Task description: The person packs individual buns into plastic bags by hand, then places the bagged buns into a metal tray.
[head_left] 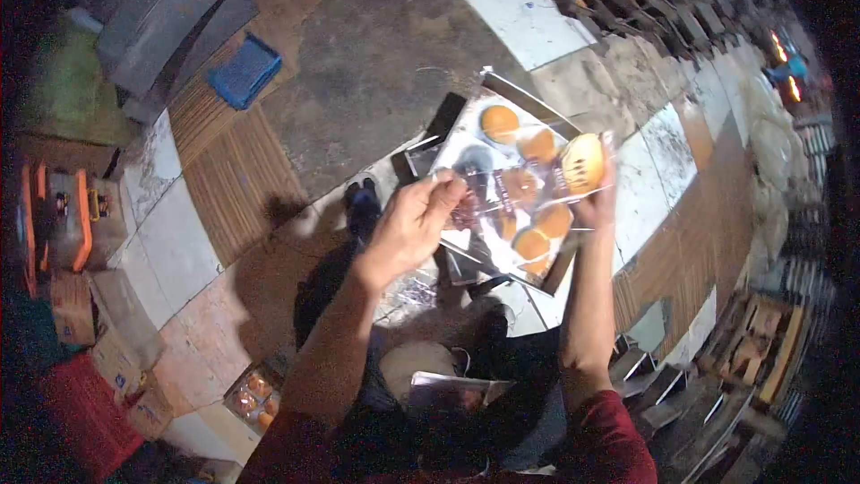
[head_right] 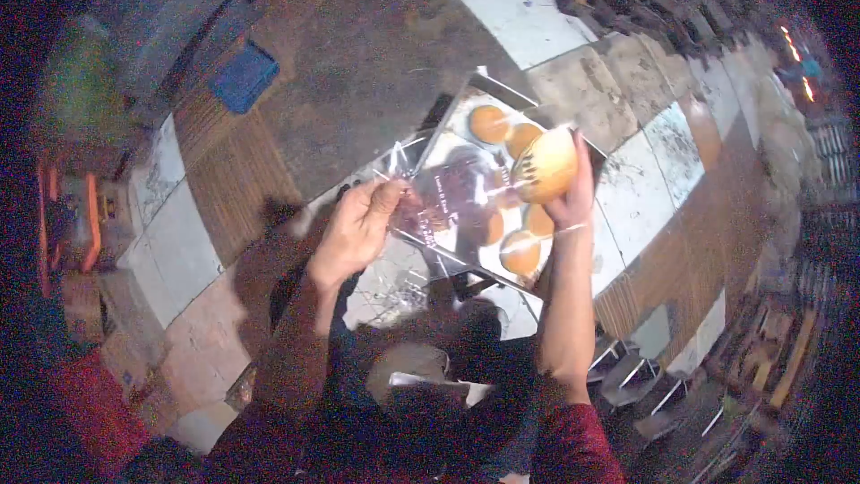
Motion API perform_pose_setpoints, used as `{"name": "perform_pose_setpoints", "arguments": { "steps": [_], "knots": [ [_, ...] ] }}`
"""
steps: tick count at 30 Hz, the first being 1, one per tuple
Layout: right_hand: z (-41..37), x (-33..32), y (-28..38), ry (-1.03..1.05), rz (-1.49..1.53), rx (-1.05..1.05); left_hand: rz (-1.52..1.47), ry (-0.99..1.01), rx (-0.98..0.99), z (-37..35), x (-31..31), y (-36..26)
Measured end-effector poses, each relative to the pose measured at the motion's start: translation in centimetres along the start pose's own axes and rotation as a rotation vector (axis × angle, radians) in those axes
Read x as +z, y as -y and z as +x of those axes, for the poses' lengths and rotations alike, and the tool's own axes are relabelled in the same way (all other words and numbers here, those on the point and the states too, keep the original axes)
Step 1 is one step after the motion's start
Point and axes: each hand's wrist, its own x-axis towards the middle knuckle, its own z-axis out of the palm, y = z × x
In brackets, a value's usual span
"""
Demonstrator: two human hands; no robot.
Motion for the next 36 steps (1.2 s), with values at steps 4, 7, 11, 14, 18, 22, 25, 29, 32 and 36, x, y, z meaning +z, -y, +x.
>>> {"name": "perform_pose_setpoints", "arguments": {
  "steps": [4, 7, 11, 14, 18, 22, 25, 29, 32, 36],
  "knots": [
    [-9.9, 3.8, 6.3, -0.047, -0.064, 0.062, 0.128, 0.189, -0.001, -1.6, 1.1, -0.7],
    [-17.9, 6.5, 4.4, -0.246, -0.401, 0.085, 0.038, 0.279, 0.099, -3.9, 3.8, -1.3],
    [-27.3, 6.7, -1.1, -0.198, -0.788, 0.004, 0.26, 0.597, 0.147, -9.2, 5.7, -4.9],
    [-31.5, 4.7, -4.2, -0.42, -0.032, -0.136, 0.531, -0.041, 0.244, -12.5, 5.9, -4.5],
    [-36.3, 8.8, -7.0, -0.547, -0.364, -0.602, -0.495, -0.092, -0.131, -21.4, 8.7, -7.8],
    [-40.6, 12.3, -11.3, -0.092, -0.886, -0.627, -0.734, -0.12, -0.056, -24.9, 11.3, -10.5],
    [-41.2, 14.7, -10.8, 0.169, -0.532, -0.682, -0.884, -0.045, 0.016, -27.5, 12.8, -8.6],
    [-39.9, 15.8, -8.2, 0.415, -1.142, -0.898, -0.807, -0.197, 0.168, -27.7, 11.2, -10.8],
    [-40.1, 19.6, -7.0, 0.488, -1.576, -0.713, -1.472, 0.052, -0.449, -26.1, 7.2, -9.2],
    [-39.5, 19.1, -6.8, 0.652, -1.882, -0.827, -1.551, 0.046, -0.442, -26.3, 7.6, -8.4]
  ]
}}
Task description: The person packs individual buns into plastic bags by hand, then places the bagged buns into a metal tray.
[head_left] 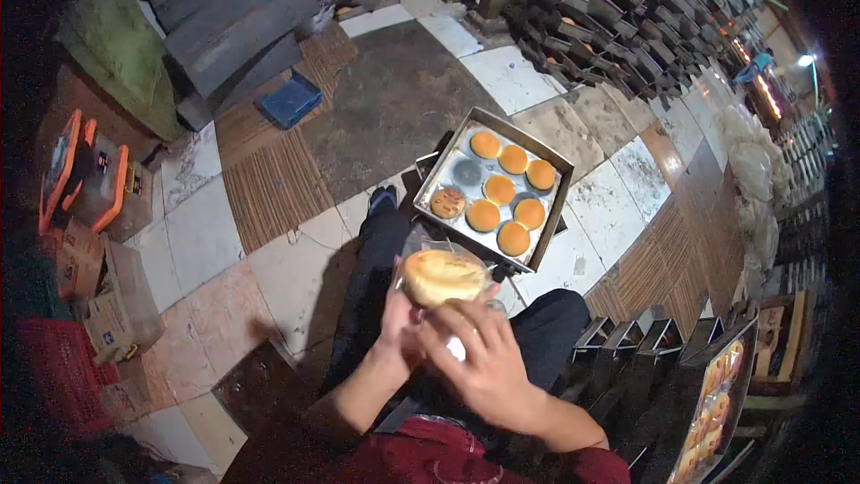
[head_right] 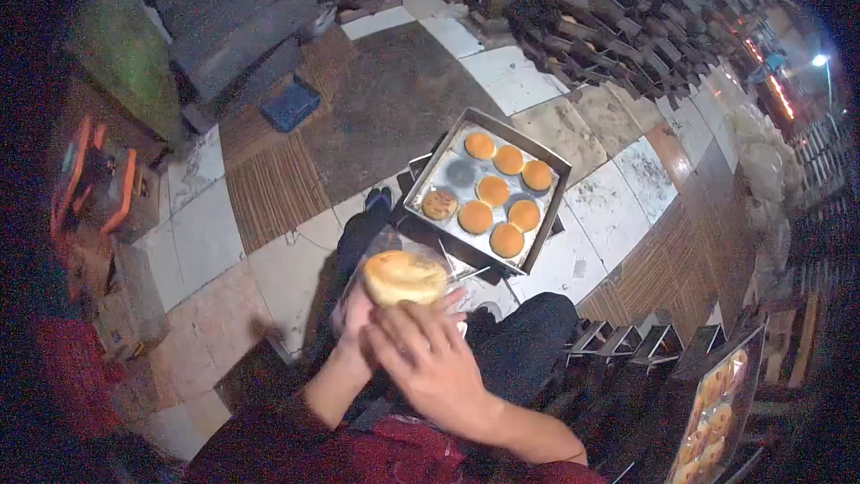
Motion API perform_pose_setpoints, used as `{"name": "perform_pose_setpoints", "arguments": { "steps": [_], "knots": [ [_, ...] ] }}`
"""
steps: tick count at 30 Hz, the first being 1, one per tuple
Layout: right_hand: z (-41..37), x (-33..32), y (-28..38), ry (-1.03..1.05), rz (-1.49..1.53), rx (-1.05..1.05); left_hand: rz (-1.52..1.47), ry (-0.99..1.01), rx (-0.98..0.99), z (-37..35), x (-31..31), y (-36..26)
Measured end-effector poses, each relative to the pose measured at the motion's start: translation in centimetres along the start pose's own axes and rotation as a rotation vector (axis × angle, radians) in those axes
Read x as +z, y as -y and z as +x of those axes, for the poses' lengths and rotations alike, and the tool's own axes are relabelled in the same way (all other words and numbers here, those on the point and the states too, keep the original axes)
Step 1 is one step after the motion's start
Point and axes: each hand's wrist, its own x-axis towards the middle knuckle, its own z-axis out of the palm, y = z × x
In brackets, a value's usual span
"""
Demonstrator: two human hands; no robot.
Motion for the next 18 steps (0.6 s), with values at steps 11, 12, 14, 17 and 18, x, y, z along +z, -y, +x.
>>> {"name": "perform_pose_setpoints", "arguments": {
  "steps": [11, 12, 14, 17, 18],
  "knots": [
    [-0.4, 0.4, -0.7, -0.284, 0.193, 0.344, 0.295, 0.329, 0.543, -0.3, 5.0, -3.4],
    [-0.5, 1.0, -1.7, -0.241, 0.579, 0.414, 0.292, 0.322, 0.547, -0.5, 5.2, -3.2],
    [-1.6, 1.9, -1.5, -0.218, 1.219, 0.508, 0.237, 0.326, 0.6, -0.7, 5.7, -3.1],
    [-1.1, 1.7, -0.9, -0.308, 0.489, 0.125, 0.167, 0.253, 0.577, -1.3, 5.5, -3.2],
    [-1.5, 2.3, -1.2, -0.263, 0.283, 0.097, 0.14, 0.215, 0.575, -1.5, 5.5, -3.0]
  ]
}}
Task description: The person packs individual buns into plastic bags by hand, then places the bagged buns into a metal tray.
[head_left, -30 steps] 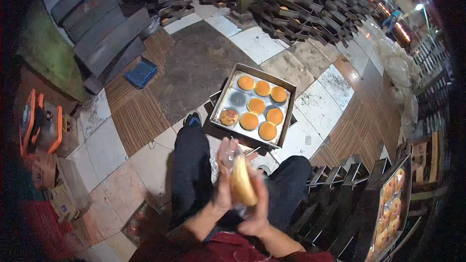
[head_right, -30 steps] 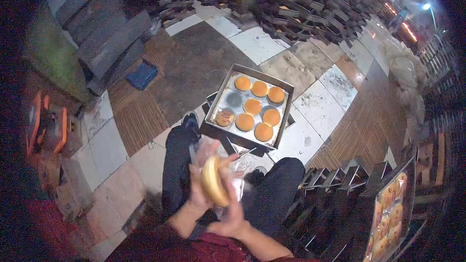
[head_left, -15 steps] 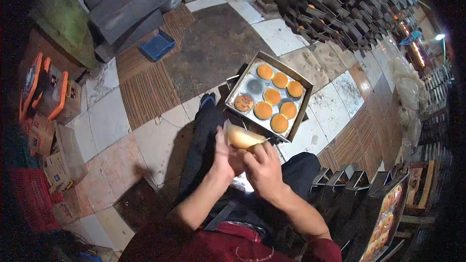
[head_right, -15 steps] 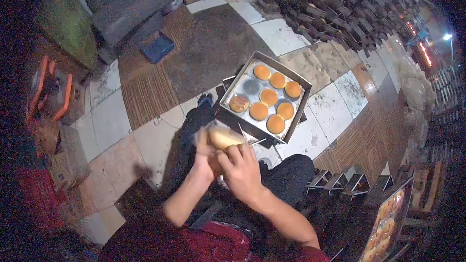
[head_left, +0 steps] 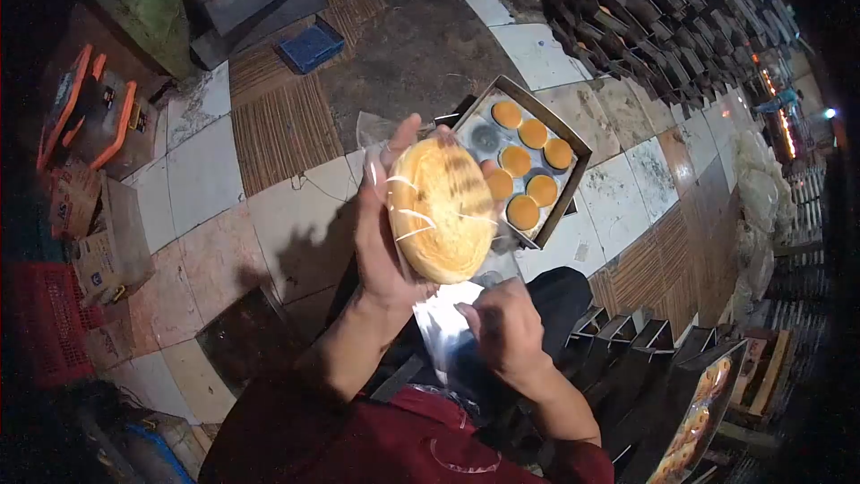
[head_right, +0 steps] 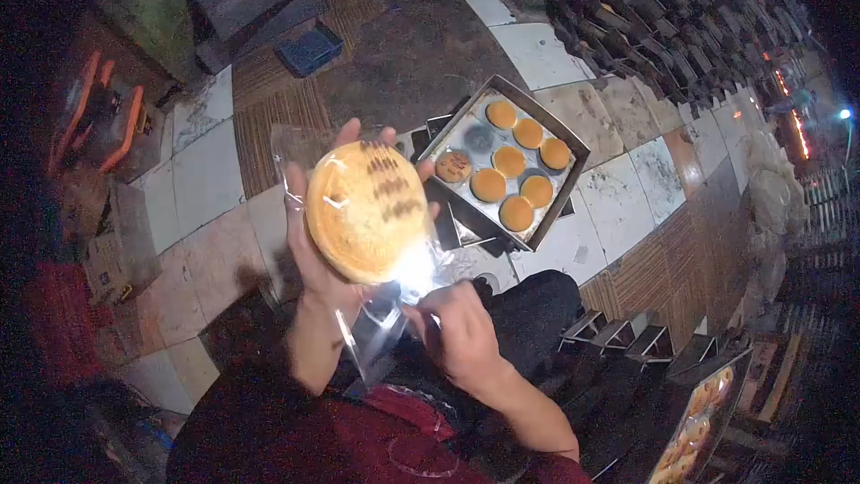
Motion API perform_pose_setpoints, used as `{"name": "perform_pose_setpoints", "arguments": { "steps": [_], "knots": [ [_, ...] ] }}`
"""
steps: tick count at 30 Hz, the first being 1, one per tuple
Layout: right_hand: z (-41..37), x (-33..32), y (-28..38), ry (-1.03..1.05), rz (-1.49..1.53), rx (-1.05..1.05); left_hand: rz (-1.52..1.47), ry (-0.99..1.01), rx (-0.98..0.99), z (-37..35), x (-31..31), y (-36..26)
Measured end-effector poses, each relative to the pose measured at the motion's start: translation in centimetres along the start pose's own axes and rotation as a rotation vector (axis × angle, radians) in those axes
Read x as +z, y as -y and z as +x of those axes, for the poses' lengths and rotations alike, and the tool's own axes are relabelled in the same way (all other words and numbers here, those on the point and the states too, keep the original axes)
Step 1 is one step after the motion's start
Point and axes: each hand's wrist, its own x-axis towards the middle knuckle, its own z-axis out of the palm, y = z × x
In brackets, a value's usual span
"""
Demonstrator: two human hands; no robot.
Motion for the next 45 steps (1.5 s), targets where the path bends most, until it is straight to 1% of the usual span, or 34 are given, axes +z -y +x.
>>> {"name": "perform_pose_setpoints", "arguments": {
  "steps": [2, 3, 4, 5, 6, 8, 10, 12, 13, 14, 16, 18, 20, 22, 24, 25, 26, 27, 28, 29, 30, 31, 32, 33, 34, 36, 37, 38, 39, 40, 41, 42, 44, 45],
  "knots": [
    [-0.7, -0.4, 0.8, 0.377, -0.112, 0.21, -0.026, -0.04, -0.018, 0.3, 0.1, -0.1],
    [-1.0, -0.4, 1.1, 0.671, 0.254, 0.253, -0.071, -0.155, -0.03, 0.9, 0.0, -0.1],
    [-2.0, -0.6, 1.7, 1.058, 0.506, 0.026, -0.115, -0.267, -0.039, 1.3, 0.0, -0.3],
    [-1.8, -1.1, 3.2, 1.449, 0.682, -0.065, 0.014, -0.193, 0.018, 1.0, 0.2, -0.6],
    [-1.3, -2.3, 3.3, 1.447, 0.676, -0.071, 0.016, -0.185, 0.021, 1.5, 0.2, -0.7],
    [-0.9, -5.2, 2.5, 0.651, 0.668, 0.075, -0.023, -0.2, 0.001, 2.1, -0.3, -0.6],
    [0.1, -5.5, 0.8, 0.071, 0.261, 0.409, -0.05, -0.167, -0.017, 1.8, -0.1, 0.5],
    [1.2, -4.6, -0.3, 0.101, 0.696, 0.708, -0.056, -0.115, -0.065, 1.4, 0.5, 1.1],
    [0.6, -3.4, -1.0, 0.064, 0.864, 0.817, 0.027, -0.183, -0.031, 1.3, 1.1, 1.3],
    [0.7, -3.1, -0.8, 0.066, 0.864, 0.815, 0.027, -0.182, -0.028, 1.3, 0.8, 1.2],
    [1.0, -2.3, -0.2, 0.125, 0.248, 0.385, -0.149, -0.164, -0.074, 1.5, -0.7, 0.6],
    [0.8, -0.3, -0.9, 0.045, -0.042, 0.107, -0.184, -0.182, -0.106, 1.7, -2.6, 0.5],
    [1.5, -1.1, 0.5, 0.417, -0.078, 0.319, -0.142, -0.223, -0.151, 1.4, -3.9, 0.7],
    [0.7, -3.0, 0.2, 1.091, 0.773, -0.225, -0.19, -0.25, -0.118, 1.7, -3.9, 0.9],
    [0.8, -5.1, 1.5, 1.021, 0.732, -0.242, -0.12, -0.683, 0.05, 3.4, -3.8, -0.1],
    [1.0, -6.1, 2.3, 0.944, 0.69, -0.254, -0.12, -0.678, 0.056, 3.4, -3.7, -0.1],
    [0.9, -6.9, 2.5, 0.868, 0.656, -0.254, -0.103, -0.504, 0.025, 2.5, -3.8, 0.4],
    [1.1, -7.1, 0.9, 0.609, 0.306, -0.037, -0.086, -0.326, -0.008, 1.5, -3.8, 1.2],
    [0.3, -6.6, -1.2, 0.249, 0.175, 0.176, -0.07, -0.147, -0.044, 0.4, -3.9, 2.0],
    [0.6, -4.7, -3.6, -0.007, 0.229, 0.265, -0.332, -0.116, -0.322, -1.0, -3.4, 2.9],
    [1.1, -3.5, -4.7, -0.107, 0.491, 0.375, 0.274, -0.347, -0.359, -4.9, -1.3, 5.4],
    [1.1, -2.5, -5.4, -0.208, 0.822, 0.543, -0.284, 0.0, -0.615, -9.1, -6.0, 8.3],
    [1.8, -2.1, -5.1, -0.212, 1.0, 0.703, 0.58, 0.112, -0.754, -10.5, 0.1, 7.0],
    [1.4, -1.2, -5.8, -0.141, 1.103, 0.773, 0.574, 0.096, -0.753, -10.1, 0.3, 6.3],
    [0.6, 0.1, -6.9, -0.068, 1.207, 0.84, 0.467, 0.394, -0.695, -8.8, 0.2, 4.8],
    [-1.5, 4.4, -5.6, -0.053, 1.292, 1.012, 0.244, 0.983, -0.538, -6.1, -0.7, 0.6],
    [-3.3, 6.6, -5.7, 0.084, 1.01, 0.945, 0.127, 1.268, -0.437, -5.7, -1.4, -1.5],
    [-4.9, 8.4, -5.6, 0.215, 0.732, 0.86, 0.179, 1.02, -0.314, -8.5, -6.9, -1.5],
    [-5.9, 9.3, -4.8, 0.177, 0.756, 0.923, 0.188, 1.003, -0.302, -8.1, -7.0, -2.4],
    [-6.5, 9.7, -4.3, 0.132, 0.777, 0.989, 0.72, 0.323, -0.064, -7.1, -6.9, -3.3],
    [-6.6, 10.0, -4.1, 0.069, 0.723, 0.939, 1.168, -0.405, 0.182, -6.6, -7.0, -4.2],
    [-6.6, 10.3, -4.4, 0.071, 0.727, 0.942, 1.573, -0.38, 0.293, -6.7, -12.3, -4.1],
    [-5.6, 11.4, -5.6, -0.113, 0.618, 0.922, 1.579, -0.263, -0.089, -6.0, -13.1, -3.6],
    [-3.8, 11.3, -5.5, -0.121, 0.485, 0.868, 1.578, -0.28, -0.266, -5.0, -12.6, -3.5]
  ]
}}
